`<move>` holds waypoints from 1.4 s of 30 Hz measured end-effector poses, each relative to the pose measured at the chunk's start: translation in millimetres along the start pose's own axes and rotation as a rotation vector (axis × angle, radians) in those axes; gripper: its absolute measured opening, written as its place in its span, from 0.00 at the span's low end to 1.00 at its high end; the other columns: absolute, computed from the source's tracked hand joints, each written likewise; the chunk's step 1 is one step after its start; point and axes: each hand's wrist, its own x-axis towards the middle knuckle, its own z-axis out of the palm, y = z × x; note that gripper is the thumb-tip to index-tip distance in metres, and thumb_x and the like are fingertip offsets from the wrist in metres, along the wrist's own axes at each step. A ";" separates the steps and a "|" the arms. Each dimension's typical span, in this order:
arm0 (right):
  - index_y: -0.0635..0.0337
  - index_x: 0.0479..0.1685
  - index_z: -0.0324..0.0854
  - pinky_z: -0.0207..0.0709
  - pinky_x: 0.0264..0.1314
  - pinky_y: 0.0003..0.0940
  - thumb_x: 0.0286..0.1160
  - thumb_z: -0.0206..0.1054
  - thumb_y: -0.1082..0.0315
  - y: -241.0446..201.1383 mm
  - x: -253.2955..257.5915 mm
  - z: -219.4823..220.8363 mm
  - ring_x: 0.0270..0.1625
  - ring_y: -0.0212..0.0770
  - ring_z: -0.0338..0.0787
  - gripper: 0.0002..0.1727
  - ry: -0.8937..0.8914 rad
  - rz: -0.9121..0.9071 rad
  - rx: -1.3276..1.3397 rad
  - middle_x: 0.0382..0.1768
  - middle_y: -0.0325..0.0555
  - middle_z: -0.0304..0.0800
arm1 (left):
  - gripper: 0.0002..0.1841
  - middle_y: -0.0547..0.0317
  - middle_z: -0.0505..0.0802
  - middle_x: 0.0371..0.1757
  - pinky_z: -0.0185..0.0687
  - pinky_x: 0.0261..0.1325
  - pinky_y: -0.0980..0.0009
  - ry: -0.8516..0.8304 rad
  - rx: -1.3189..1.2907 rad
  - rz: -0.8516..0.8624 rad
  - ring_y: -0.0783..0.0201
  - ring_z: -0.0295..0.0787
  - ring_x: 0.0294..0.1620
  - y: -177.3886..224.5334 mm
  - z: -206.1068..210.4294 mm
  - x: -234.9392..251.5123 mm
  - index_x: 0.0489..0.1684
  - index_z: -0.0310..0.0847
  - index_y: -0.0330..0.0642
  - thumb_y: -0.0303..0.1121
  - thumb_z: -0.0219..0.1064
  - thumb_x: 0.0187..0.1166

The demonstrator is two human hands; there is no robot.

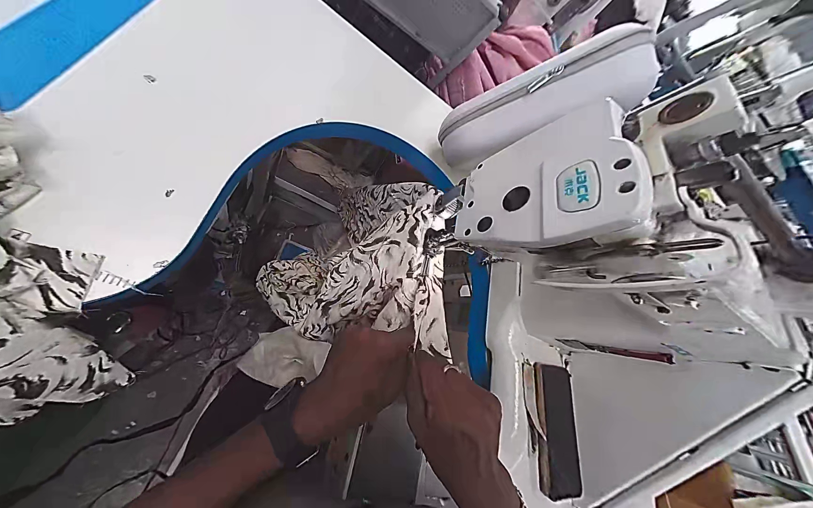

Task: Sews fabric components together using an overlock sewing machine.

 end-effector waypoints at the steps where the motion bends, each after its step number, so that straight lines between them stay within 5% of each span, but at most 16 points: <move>1: 0.60 0.20 0.85 0.62 0.11 0.30 0.73 0.59 0.68 -0.4 0.4 2.1 0.11 0.38 0.77 0.15 0.017 0.023 -0.012 0.11 0.42 0.78 | 0.11 0.52 0.82 0.14 0.74 0.21 0.53 0.012 0.015 -0.001 0.52 0.83 0.15 0.4 0.0 1.1 0.35 0.88 0.35 0.29 0.58 0.79; 7: 0.63 0.27 0.91 0.71 0.17 0.27 0.73 0.63 0.65 1.0 -7.8 12.2 0.16 0.37 0.83 0.14 0.094 0.193 0.056 0.16 0.44 0.86 | 0.17 0.53 0.85 0.16 0.76 0.23 0.57 -0.009 -0.087 0.012 0.56 0.81 0.15 -3.9 -1.0 -9.0 0.59 0.91 0.35 0.32 0.56 0.85; 13: 0.66 0.34 0.92 0.78 0.21 0.35 0.74 0.61 0.67 2.5 8.5 32.6 0.21 0.44 0.90 0.15 0.086 0.263 0.111 0.21 0.49 0.90 | 0.19 0.45 0.94 0.30 0.85 0.42 0.51 0.031 -0.193 -0.093 0.52 0.92 0.31 -14.4 2.5 17.2 0.61 0.89 0.31 0.33 0.55 0.89; 15: 0.67 0.41 0.94 0.83 0.27 0.39 0.72 0.63 0.68 3.6 -3.7 29.5 0.27 0.48 0.92 0.15 0.062 0.298 0.154 0.28 0.54 0.93 | 0.18 0.46 0.91 0.24 0.82 0.36 0.50 0.037 -0.136 -0.103 0.51 0.89 0.25 -6.4 1.8 11.1 0.58 0.91 0.31 0.32 0.56 0.87; 17: 0.65 0.42 0.96 0.78 0.22 0.39 0.65 0.64 0.70 11.5 -18.8 26.5 0.25 0.49 0.89 0.15 0.037 0.329 0.151 0.29 0.56 0.90 | 0.15 0.51 0.87 0.17 0.78 0.26 0.57 0.044 -0.110 -0.072 0.57 0.83 0.17 -1.8 3.6 -4.3 0.46 0.93 0.34 0.32 0.58 0.85; 19: 0.69 0.40 0.93 0.82 0.25 0.51 0.65 0.67 0.73 21.0 -30.9 21.2 0.30 0.59 0.92 0.12 -0.206 0.387 0.156 0.33 0.64 0.90 | 0.15 0.54 0.86 0.16 0.75 0.23 0.64 0.016 -0.172 -0.097 0.63 0.78 0.15 -1.4 5.7 -21.3 0.45 0.93 0.32 0.31 0.59 0.84; 21: 0.77 0.48 0.86 0.80 0.53 0.67 0.76 0.65 0.74 35.1 -23.0 22.4 0.53 0.73 0.90 0.12 -0.806 0.511 0.234 0.48 0.75 0.88 | 0.16 0.55 0.87 0.19 0.77 0.26 0.69 -0.017 -0.180 -0.131 0.68 0.79 0.17 -0.2 2.8 -27.3 0.48 0.93 0.32 0.32 0.59 0.86; 23: 0.78 0.56 0.81 0.72 0.66 0.69 0.77 0.67 0.69 69.2 -17.3 47.0 0.64 0.73 0.84 0.18 -1.244 0.541 0.326 0.56 0.76 0.86 | 0.15 0.57 0.86 0.18 0.73 0.26 0.74 -0.013 -0.136 -0.104 0.71 0.76 0.16 5.4 4.7 -25.0 0.49 0.92 0.31 0.31 0.59 0.86; 24: 0.77 0.52 0.82 0.71 0.65 0.68 0.76 0.70 0.67 87.8 -21.2 54.8 0.61 0.70 0.85 0.18 -1.269 0.535 0.419 0.52 0.73 0.87 | 0.15 0.59 0.84 0.17 0.70 0.24 0.77 0.000 -0.117 -0.089 0.73 0.73 0.15 7.8 4.1 -24.5 0.49 0.92 0.30 0.31 0.59 0.86; 27: 0.71 0.36 0.91 0.80 0.56 0.60 0.73 0.73 0.68 105.8 -47.4 14.3 0.49 0.57 0.92 0.11 -0.753 0.466 0.704 0.42 0.62 0.94 | 0.15 0.62 0.84 0.17 0.68 0.23 0.82 0.042 -0.166 -0.089 0.79 0.71 0.15 6.5 0.8 -30.9 0.50 0.92 0.30 0.32 0.60 0.85; 29: 0.61 0.29 0.91 0.85 0.44 0.31 0.73 0.69 0.64 75.1 -56.6 -31.8 0.38 0.33 0.93 0.11 -0.487 0.345 0.761 0.30 0.42 0.93 | 0.15 0.61 0.87 0.19 0.71 0.26 0.82 0.055 -0.240 -0.102 0.80 0.74 0.18 3.4 7.3 -32.7 0.48 0.93 0.31 0.32 0.60 0.85; 30: 0.60 0.27 0.88 0.82 0.36 0.26 0.78 0.66 0.62 46.2 -61.6 -48.2 0.32 0.31 0.90 0.14 -0.431 0.295 0.734 0.24 0.40 0.89 | 0.15 0.60 0.87 0.18 0.70 0.25 0.80 0.051 -0.246 -0.101 0.78 0.74 0.17 4.0 11.3 -35.6 0.46 0.93 0.31 0.32 0.60 0.86; 32: 0.60 0.24 0.86 0.75 0.17 0.34 0.73 0.62 0.66 5.2 -52.7 -50.0 0.18 0.41 0.86 0.13 -0.338 0.174 0.449 0.15 0.44 0.82 | 0.16 0.60 0.86 0.17 0.70 0.25 0.77 0.076 -0.210 -0.056 0.75 0.74 0.16 1.3 14.1 -24.5 0.47 0.93 0.32 0.32 0.59 0.85; 34: 0.59 0.25 0.84 0.70 0.13 0.35 0.71 0.58 0.67 0.5 -42.3 -42.7 0.14 0.42 0.82 0.12 -0.344 0.123 0.300 0.12 0.43 0.78 | 0.16 0.59 0.84 0.16 0.69 0.24 0.73 0.105 -0.157 -0.041 0.71 0.74 0.15 0.1 16.2 -13.8 0.47 0.93 0.32 0.31 0.58 0.84; 39: 0.60 0.22 0.85 0.67 0.11 0.36 0.58 0.60 0.69 2.3 -26.8 -15.2 0.17 0.45 0.84 0.09 -0.207 0.157 0.224 0.22 0.49 0.84 | 0.18 0.51 0.88 0.18 0.76 0.27 0.61 0.025 -0.129 -0.082 0.59 0.81 0.17 -3.7 8.3 -7.7 0.57 0.91 0.31 0.31 0.56 0.85; 42: 0.57 0.20 0.85 0.78 0.30 0.26 0.61 0.60 0.69 11.0 -27.9 -0.4 0.36 0.37 0.90 0.09 -0.114 0.220 0.417 0.39 0.49 0.93 | 0.18 0.49 0.87 0.18 0.77 0.27 0.57 -0.044 -0.167 -0.096 0.55 0.82 0.18 -5.1 4.8 -1.4 0.62 0.89 0.31 0.30 0.56 0.85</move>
